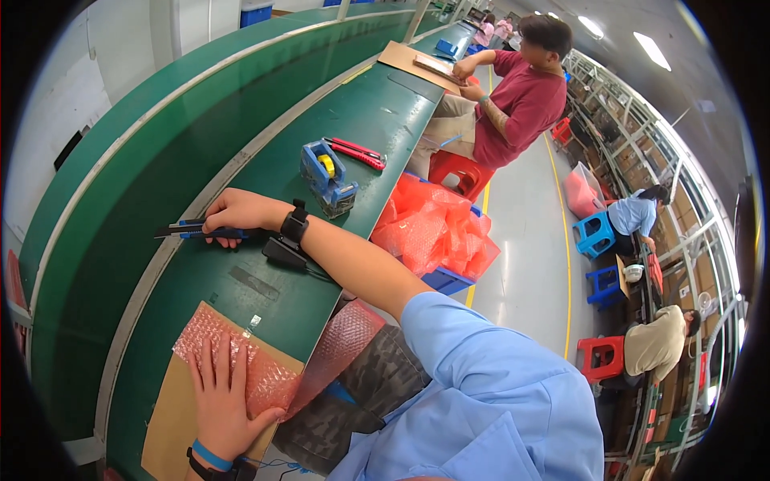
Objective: The person wraps a circuit board in bubble wrap, cuts it with a utility knife, and secures it with tape. They then pull more bubble wrap from a bin to wrap a second board and cut it with the knife.
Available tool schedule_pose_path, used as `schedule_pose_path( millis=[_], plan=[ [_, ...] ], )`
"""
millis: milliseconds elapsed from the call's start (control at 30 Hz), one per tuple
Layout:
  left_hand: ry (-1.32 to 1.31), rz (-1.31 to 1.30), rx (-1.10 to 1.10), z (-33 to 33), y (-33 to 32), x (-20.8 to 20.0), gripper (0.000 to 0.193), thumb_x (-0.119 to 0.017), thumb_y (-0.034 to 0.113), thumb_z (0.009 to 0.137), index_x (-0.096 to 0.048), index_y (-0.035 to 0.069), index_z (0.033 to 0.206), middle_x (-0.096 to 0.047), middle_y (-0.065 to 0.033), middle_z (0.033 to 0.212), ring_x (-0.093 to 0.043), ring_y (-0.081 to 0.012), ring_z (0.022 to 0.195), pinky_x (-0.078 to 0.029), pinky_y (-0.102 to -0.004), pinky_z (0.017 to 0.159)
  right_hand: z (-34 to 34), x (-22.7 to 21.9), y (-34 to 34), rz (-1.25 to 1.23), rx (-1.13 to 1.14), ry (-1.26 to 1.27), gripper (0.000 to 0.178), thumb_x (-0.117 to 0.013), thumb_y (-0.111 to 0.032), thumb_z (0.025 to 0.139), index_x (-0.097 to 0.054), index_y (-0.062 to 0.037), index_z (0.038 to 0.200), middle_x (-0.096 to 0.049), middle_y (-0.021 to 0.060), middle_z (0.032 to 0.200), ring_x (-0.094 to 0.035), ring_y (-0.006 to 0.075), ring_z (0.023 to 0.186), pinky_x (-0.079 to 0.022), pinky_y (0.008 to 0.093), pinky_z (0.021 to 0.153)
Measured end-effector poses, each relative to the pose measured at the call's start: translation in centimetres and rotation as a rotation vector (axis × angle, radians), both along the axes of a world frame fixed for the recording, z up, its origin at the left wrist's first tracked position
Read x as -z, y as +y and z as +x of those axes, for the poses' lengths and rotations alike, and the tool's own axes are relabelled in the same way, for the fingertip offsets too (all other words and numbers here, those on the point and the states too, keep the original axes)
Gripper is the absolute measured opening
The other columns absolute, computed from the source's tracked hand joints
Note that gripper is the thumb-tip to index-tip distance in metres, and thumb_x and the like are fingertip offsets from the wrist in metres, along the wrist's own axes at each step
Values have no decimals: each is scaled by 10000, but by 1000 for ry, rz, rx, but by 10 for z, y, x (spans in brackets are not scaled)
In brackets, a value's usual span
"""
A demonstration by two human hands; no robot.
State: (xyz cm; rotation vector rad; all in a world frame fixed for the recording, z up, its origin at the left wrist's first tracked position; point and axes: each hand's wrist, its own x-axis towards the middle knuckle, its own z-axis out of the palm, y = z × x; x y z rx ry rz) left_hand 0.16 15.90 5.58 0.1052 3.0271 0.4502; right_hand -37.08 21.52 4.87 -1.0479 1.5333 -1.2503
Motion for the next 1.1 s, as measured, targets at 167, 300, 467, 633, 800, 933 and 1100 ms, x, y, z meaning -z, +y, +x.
schedule_pose_path(
  millis=[167,300,467,633,800,933,1100],
  plan=[
    [-4,2,4,1,0,1,1229,-802,696,789,-355,-14,1686,-262,-287,1773,-173,-544,1644,-65,-715,1330,1,4,1,8,-1,-3,269,-689,-200,1040,-784,49,1002,-752,65,787,-717,132,647,-585,277,621],
    [9,-20,8,-3,-2,-1,1233,-780,726,798,-349,-4,1693,-266,-283,1772,-174,-541,1644,-65,-711,1329,-3,7,-2,-2,-3,3,300,-690,-237,1073,-775,43,1004,-751,57,790,-717,128,649,-581,273,624],
    [6,-19,2,1,-1,1,1239,-773,733,799,-344,-5,1697,-266,-282,1772,-170,-539,1646,-64,-711,1329,1,8,0,-3,-7,32,354,-680,-291,1110,-765,31,990,-748,45,787,-717,121,654,-572,268,624],
    [0,-15,7,-1,-1,1,1238,-772,731,802,-342,-8,1697,-265,-283,1772,-172,-541,1645,-63,-713,1328,-2,6,-3,4,-11,47,360,-680,-297,1113,-762,26,977,-744,42,778,-718,115,657,-568,267,620],
    [4,-11,4,0,0,1,1231,-775,729,803,-352,-11,1691,-267,-284,1771,-176,-543,1642,-62,-712,1328,1,5,-2,7,-11,48,366,-683,-302,1112,-760,24,963,-742,42,770,-715,114,651,-566,265,617],
    [12,-12,1,-1,-1,0,1226,-783,721,799,-362,-12,1687,-269,-283,1770,-180,-545,1640,-60,-711,1329,2,3,-2,19,-8,42,375,-687,-309,1111,-757,21,948,-739,40,762,-712,113,640,-562,264,611],
    [18,-7,5,0,0,-2,1217,-797,702,796,-367,-14,1682,-268,-277,1772,-187,-547,1636,-61,-713,1330,1,6,-2,9,4,38,381,-693,-308,1105,-755,24,928,-738,44,755,-714,120,633,-568,274,602]
  ],
)
